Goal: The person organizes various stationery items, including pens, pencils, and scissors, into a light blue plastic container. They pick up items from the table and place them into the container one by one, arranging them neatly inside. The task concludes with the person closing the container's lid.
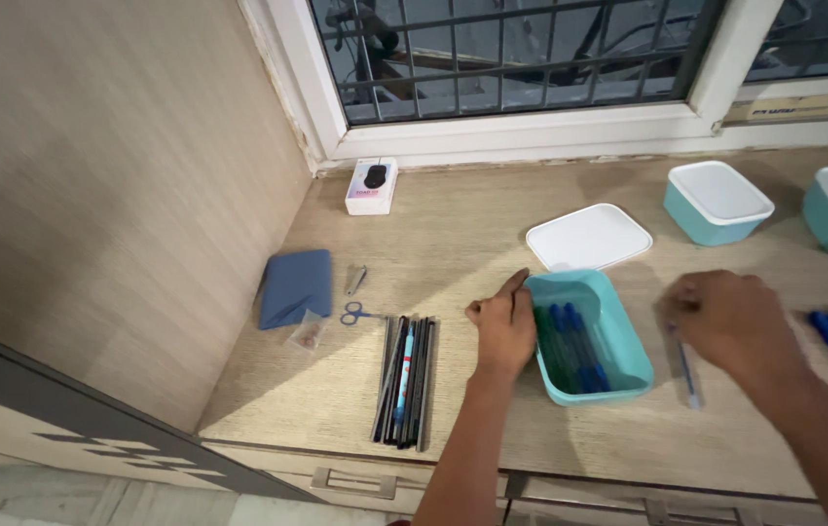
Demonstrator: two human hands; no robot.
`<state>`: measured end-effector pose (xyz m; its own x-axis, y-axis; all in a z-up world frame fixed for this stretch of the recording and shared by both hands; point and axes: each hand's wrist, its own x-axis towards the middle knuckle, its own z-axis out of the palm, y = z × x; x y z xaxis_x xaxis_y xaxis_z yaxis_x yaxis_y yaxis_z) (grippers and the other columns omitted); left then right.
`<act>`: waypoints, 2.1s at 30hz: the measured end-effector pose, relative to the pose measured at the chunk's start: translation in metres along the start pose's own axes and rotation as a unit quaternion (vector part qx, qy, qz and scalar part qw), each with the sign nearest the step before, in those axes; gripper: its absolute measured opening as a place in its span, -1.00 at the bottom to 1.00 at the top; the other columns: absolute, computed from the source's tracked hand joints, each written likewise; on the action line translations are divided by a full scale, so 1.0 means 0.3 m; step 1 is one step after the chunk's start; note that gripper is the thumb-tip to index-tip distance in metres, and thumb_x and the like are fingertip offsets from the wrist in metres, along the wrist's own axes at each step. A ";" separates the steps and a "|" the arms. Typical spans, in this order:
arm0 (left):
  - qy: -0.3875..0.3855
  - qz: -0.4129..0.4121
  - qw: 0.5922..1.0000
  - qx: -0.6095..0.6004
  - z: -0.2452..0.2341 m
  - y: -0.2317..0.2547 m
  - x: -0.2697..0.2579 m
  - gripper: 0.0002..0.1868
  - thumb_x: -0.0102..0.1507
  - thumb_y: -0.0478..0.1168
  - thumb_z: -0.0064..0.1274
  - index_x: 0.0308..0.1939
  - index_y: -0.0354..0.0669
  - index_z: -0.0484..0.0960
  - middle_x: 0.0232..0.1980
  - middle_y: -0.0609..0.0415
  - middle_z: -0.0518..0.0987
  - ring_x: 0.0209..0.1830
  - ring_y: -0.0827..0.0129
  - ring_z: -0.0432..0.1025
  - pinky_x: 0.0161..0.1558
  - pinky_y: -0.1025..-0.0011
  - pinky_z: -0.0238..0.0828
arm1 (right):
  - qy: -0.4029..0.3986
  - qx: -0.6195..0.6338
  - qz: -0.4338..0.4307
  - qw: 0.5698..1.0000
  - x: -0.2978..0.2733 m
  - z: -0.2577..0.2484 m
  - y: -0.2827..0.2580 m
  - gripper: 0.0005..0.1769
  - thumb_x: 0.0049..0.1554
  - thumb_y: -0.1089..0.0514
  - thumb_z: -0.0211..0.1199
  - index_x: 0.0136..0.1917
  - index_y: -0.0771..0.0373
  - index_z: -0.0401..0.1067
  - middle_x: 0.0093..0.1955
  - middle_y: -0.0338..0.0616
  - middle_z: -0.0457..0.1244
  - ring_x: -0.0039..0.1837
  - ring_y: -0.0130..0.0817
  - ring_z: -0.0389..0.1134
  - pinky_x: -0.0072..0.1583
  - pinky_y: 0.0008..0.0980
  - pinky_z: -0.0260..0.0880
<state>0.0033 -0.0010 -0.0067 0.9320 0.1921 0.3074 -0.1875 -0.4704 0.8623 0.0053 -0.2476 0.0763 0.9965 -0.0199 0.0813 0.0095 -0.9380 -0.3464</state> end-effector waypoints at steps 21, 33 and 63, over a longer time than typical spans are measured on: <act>0.001 -0.004 1.000 0.008 0.000 0.008 -0.004 -0.51 0.41 -0.15 -0.35 0.29 -0.19 0.56 -0.39 -0.04 0.63 -0.02 0.19 0.47 0.43 0.14 -0.22 | -0.071 0.225 -0.005 0.972 -0.062 -0.134 -0.054 -0.11 0.05 0.21 0.37 0.62 -0.02 0.22 -0.05 0.04 0.52 -0.02 -0.15 0.59 0.11 -0.17 0.54; -0.025 0.006 0.999 0.022 -0.010 0.029 -0.005 -0.51 0.40 -0.14 -0.31 0.29 -0.20 0.58 -0.39 -0.12 0.64 -0.02 0.12 0.42 0.40 0.09 -0.28 | -0.054 -0.096 -0.086 0.990 -0.092 0.088 -0.224 -0.69 -0.06 0.16 0.37 -0.02 0.24 0.59 0.00 0.23 0.40 0.08 0.17 0.45 0.20 -0.04 0.47; -0.106 0.012 0.970 0.216 0.031 0.141 -0.071 -0.43 0.44 0.15 -0.50 0.33 0.03 0.46 0.36 0.02 0.41 0.46 0.24 0.16 0.42 -0.31 -0.42 | -0.050 -0.149 -0.164 0.974 -0.145 0.105 -0.035 -0.86 0.05 0.33 0.16 -0.23 0.31 0.55 -0.09 0.17 0.40 0.00 0.09 0.48 0.06 -0.07 0.52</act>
<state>-0.0215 -0.0330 0.0195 0.9805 0.0163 0.1958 -0.1050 -0.7988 0.5923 -0.0356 -0.2259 0.0470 0.9470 0.3179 0.0461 0.3193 -0.9472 -0.0288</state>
